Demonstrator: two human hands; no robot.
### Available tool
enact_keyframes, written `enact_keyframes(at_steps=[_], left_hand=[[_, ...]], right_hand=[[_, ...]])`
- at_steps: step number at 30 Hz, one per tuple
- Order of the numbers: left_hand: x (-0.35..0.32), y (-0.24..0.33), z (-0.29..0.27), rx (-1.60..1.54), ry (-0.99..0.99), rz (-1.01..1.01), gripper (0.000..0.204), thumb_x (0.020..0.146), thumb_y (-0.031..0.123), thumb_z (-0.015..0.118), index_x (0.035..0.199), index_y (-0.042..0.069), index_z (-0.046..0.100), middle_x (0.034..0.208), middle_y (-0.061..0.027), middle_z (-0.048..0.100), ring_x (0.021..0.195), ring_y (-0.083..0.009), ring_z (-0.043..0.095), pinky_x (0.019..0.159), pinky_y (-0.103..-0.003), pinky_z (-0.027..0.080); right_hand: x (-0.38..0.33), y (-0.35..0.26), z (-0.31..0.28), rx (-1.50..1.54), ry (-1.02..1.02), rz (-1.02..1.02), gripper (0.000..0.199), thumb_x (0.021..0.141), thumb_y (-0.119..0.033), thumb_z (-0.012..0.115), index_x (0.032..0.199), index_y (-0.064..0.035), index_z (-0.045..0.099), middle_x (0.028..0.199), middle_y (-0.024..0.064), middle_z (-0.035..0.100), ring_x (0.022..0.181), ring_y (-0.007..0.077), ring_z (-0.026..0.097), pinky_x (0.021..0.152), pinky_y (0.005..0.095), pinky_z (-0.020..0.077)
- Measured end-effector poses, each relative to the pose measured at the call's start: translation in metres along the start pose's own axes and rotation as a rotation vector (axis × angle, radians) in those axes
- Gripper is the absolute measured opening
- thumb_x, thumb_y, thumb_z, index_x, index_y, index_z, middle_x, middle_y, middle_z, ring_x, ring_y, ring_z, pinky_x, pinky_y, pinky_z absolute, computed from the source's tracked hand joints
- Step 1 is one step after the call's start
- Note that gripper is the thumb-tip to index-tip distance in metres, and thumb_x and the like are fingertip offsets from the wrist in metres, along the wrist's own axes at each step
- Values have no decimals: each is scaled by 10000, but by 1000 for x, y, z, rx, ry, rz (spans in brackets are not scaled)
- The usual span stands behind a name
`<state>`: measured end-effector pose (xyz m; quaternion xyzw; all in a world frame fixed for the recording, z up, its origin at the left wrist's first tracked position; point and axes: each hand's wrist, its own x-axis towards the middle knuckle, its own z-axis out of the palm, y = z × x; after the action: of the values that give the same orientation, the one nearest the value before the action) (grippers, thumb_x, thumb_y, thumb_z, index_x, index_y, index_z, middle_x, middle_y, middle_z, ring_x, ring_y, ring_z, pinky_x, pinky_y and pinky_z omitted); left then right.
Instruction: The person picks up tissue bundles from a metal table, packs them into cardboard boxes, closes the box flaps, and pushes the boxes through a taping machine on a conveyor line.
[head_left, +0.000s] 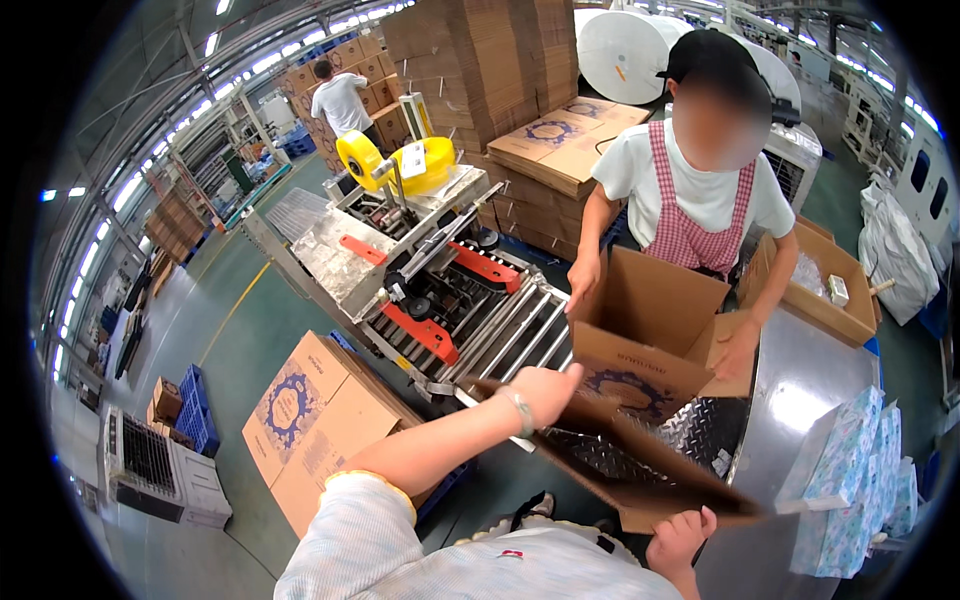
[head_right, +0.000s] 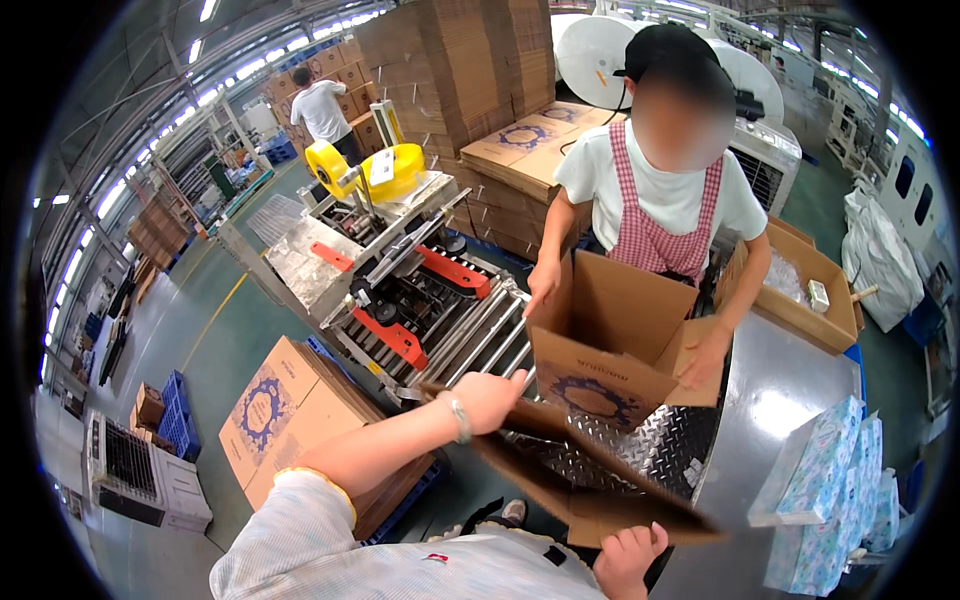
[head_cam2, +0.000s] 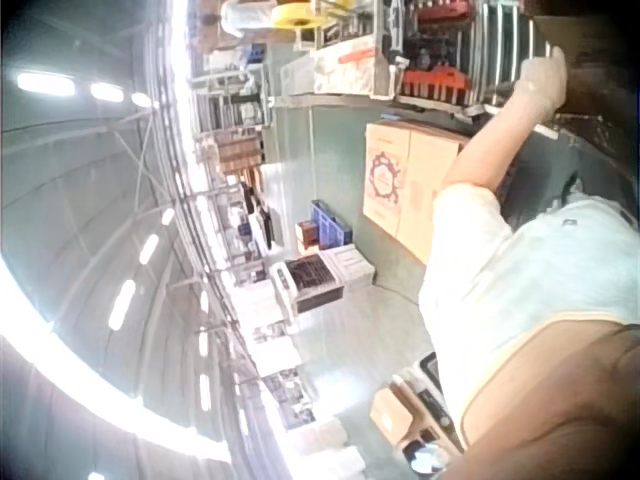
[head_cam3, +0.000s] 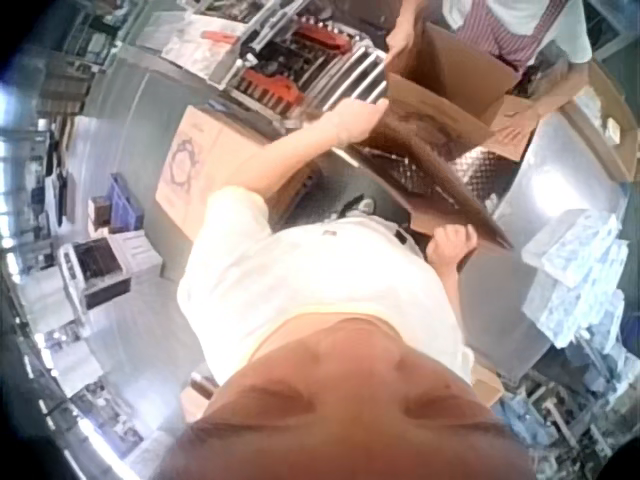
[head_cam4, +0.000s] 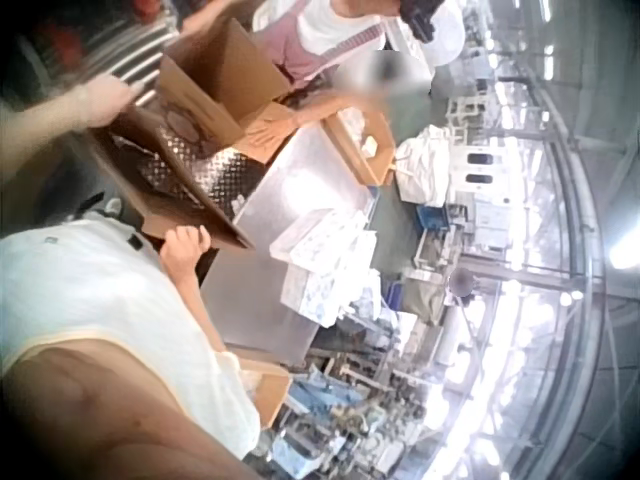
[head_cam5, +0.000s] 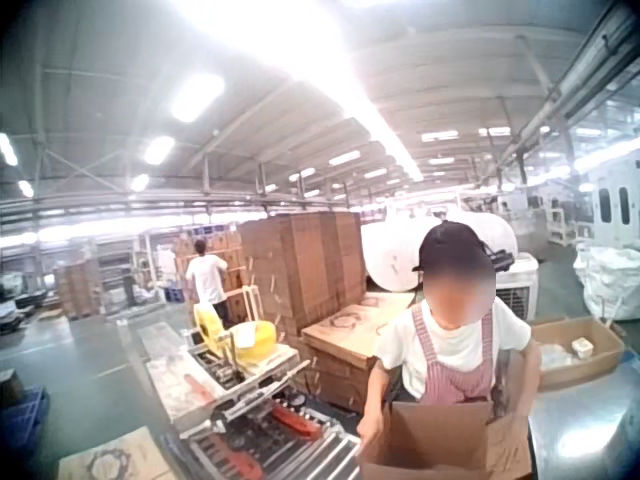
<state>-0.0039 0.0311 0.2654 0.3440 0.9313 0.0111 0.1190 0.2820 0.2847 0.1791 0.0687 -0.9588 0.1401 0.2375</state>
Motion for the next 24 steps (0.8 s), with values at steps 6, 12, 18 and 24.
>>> enact_keyframes(at_steps=[6,12,18,24], left_hand=[[8,1,9,-270,174,-166,312,953,286,617,936,-25,629,814,-236,696,828,-409,699,760,-502,554],[30,161,57,-414,117,-5,358,960,313,610,940,-44,582,812,-247,694,780,-438,687,740,-502,559],[6,160,93,-1,-167,566,780,795,529,746,1406,98,522,1540,-206,394,1446,-362,338,1134,-610,289],[0,133,169,139,-132,583,994,742,723,660,1541,177,433,1643,-126,302,1556,-306,159,1195,-673,20]], right_hand=[[-20,107,-98,155,-349,-158,83,621,-135,674,632,-127,592,715,-8,555,907,227,588,1125,761,202],[32,94,-126,-83,-889,-447,44,726,-151,657,733,-117,685,797,34,632,955,286,599,1043,704,273],[-25,144,29,0,-1215,-351,439,813,-459,592,1069,-143,756,1129,74,684,1277,264,522,1126,791,117],[55,117,1,328,-657,-367,588,738,-377,766,1231,-90,622,1365,134,567,1349,340,455,1139,710,201]])
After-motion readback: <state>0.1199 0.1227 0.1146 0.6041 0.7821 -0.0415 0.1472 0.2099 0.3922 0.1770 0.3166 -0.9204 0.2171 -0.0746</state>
